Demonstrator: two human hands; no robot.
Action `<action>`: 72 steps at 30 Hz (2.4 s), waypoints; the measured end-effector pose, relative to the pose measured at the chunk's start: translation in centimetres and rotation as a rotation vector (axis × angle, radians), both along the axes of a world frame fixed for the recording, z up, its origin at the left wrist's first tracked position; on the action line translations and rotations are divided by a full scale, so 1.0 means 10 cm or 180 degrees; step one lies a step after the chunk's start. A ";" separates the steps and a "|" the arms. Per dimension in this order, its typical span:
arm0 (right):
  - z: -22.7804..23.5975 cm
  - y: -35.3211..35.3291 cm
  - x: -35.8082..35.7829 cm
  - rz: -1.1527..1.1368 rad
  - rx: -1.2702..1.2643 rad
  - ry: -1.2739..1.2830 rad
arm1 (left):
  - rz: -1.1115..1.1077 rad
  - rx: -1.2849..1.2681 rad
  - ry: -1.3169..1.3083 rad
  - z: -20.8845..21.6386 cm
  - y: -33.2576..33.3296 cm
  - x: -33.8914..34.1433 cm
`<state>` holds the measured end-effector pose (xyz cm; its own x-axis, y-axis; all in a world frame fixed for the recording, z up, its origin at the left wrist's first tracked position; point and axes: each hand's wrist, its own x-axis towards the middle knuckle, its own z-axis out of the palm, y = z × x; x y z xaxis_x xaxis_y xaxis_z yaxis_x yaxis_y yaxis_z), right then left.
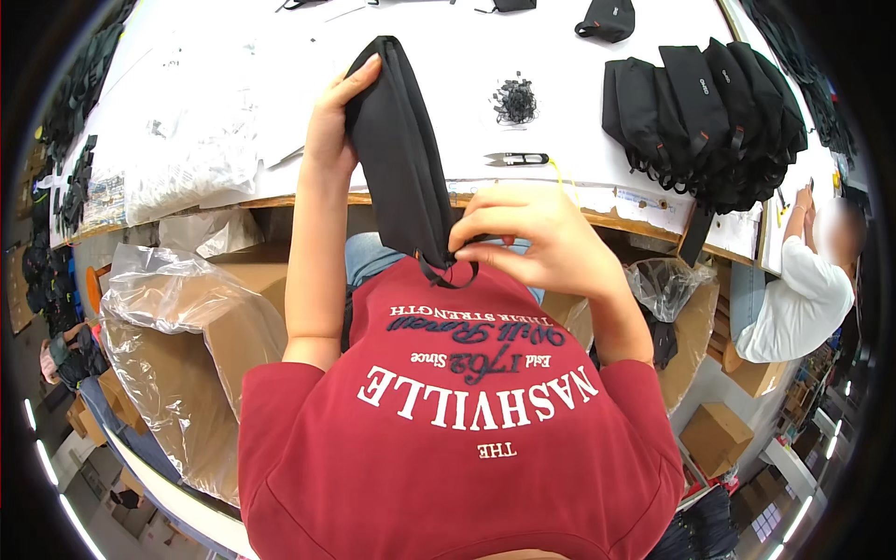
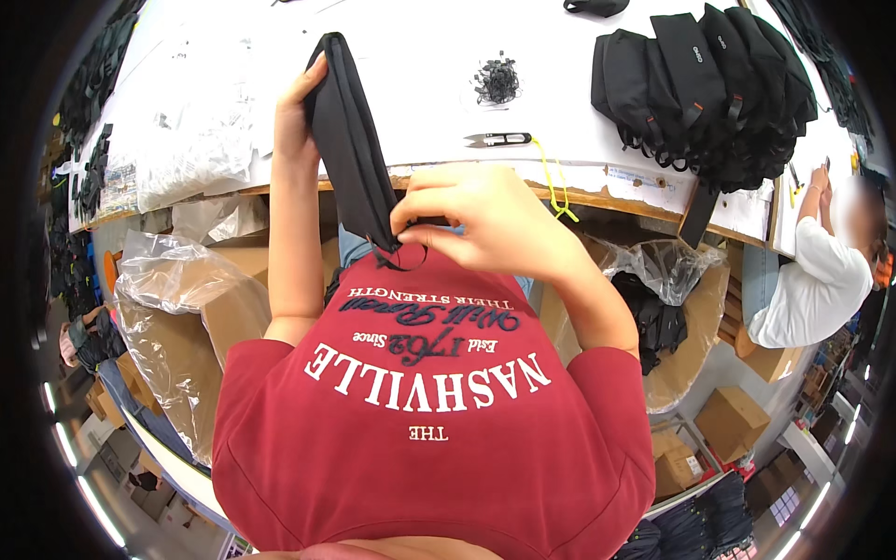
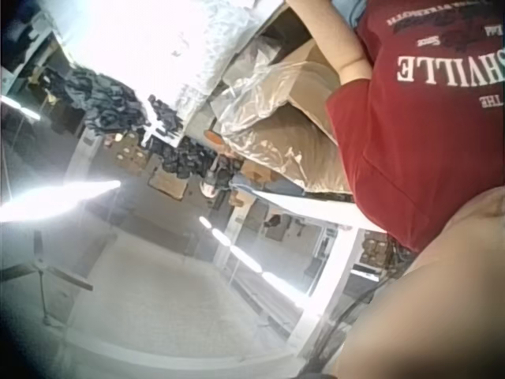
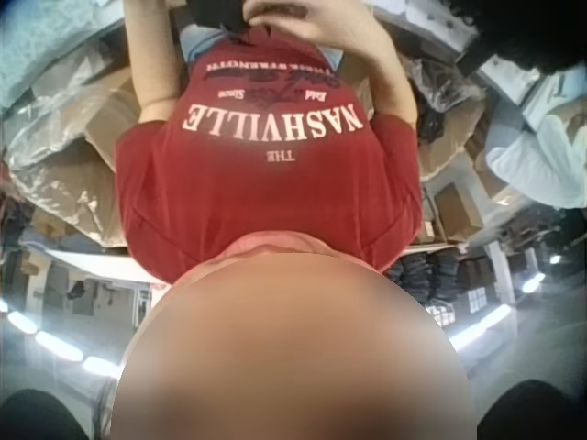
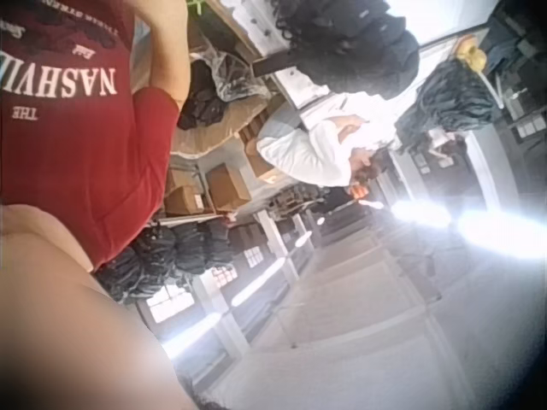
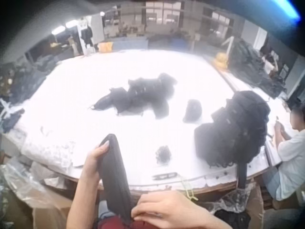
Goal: Attaching labels or tags to small black pouches and organizing them on a workbench.
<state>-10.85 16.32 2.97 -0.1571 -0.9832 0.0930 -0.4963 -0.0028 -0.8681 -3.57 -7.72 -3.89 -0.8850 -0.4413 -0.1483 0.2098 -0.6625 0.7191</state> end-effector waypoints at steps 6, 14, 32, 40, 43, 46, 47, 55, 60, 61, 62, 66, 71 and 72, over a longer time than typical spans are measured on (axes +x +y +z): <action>0.04 0.00 -0.10 -0.0973 -0.0207 0.0029 | -0.0053 -0.1789 -0.0248 0.53 0.22 0.12; 0.18 -0.21 -0.15 -0.1341 -0.1235 0.0603 | -0.0346 -0.2648 -0.0163 0.72 0.40 0.19; -1.64 0.20 -0.76 -0.1365 0.0661 0.2061 | -0.2644 -0.1497 0.0762 0.28 0.02 0.20; -0.62 0.07 -0.28 -0.1446 -0.0428 -0.1519 | -0.2951 -0.1138 0.1078 0.27 0.15 0.16; -0.16 0.04 -0.10 -0.1028 -0.0854 -0.1392 | -0.2997 -0.1059 0.1130 0.27 0.20 0.15; -0.05 0.03 -0.09 -0.0765 -0.0795 -0.0804 | -0.3007 -0.1032 0.1064 0.27 0.21 0.14; -0.03 0.03 -0.09 -0.0769 -0.0794 -0.0804 | -0.3081 -0.0999 0.1063 0.27 0.20 0.13; -0.01 -0.01 -0.06 -0.0717 -0.0650 -0.0750 | -0.3035 -0.1066 0.1042 0.21 0.21 0.15; 0.01 -0.01 -0.06 -0.0674 -0.0620 -0.0796 | -0.3070 -0.1028 0.1013 0.20 0.21 0.14; 0.02 -0.01 -0.06 -0.0674 -0.0604 -0.0794 | -0.3069 -0.1027 0.1011 0.21 0.21 0.14; 0.02 -0.02 -0.06 -0.0674 -0.0604 -0.0795 | -0.3081 -0.1031 0.1018 0.21 0.21 0.14; 0.03 -0.02 -0.07 -0.0667 -0.0651 -0.0710 | -0.3091 -0.1020 0.1025 0.21 0.23 0.14; 0.06 -0.01 -0.06 -0.0708 -0.0604 -0.0683 | -0.3117 -0.1054 0.1011 0.22 0.23 0.13; 0.05 -0.01 -0.06 -0.0729 -0.0614 -0.0689 | -0.3113 -0.1076 0.1015 0.22 0.22 0.13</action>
<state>-11.43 16.19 3.45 -0.4074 -0.8879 0.2136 -0.3078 -0.0867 -0.9475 -2.23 -5.47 -1.71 -0.8520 0.5022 0.1479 -0.0923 -0.4221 0.9018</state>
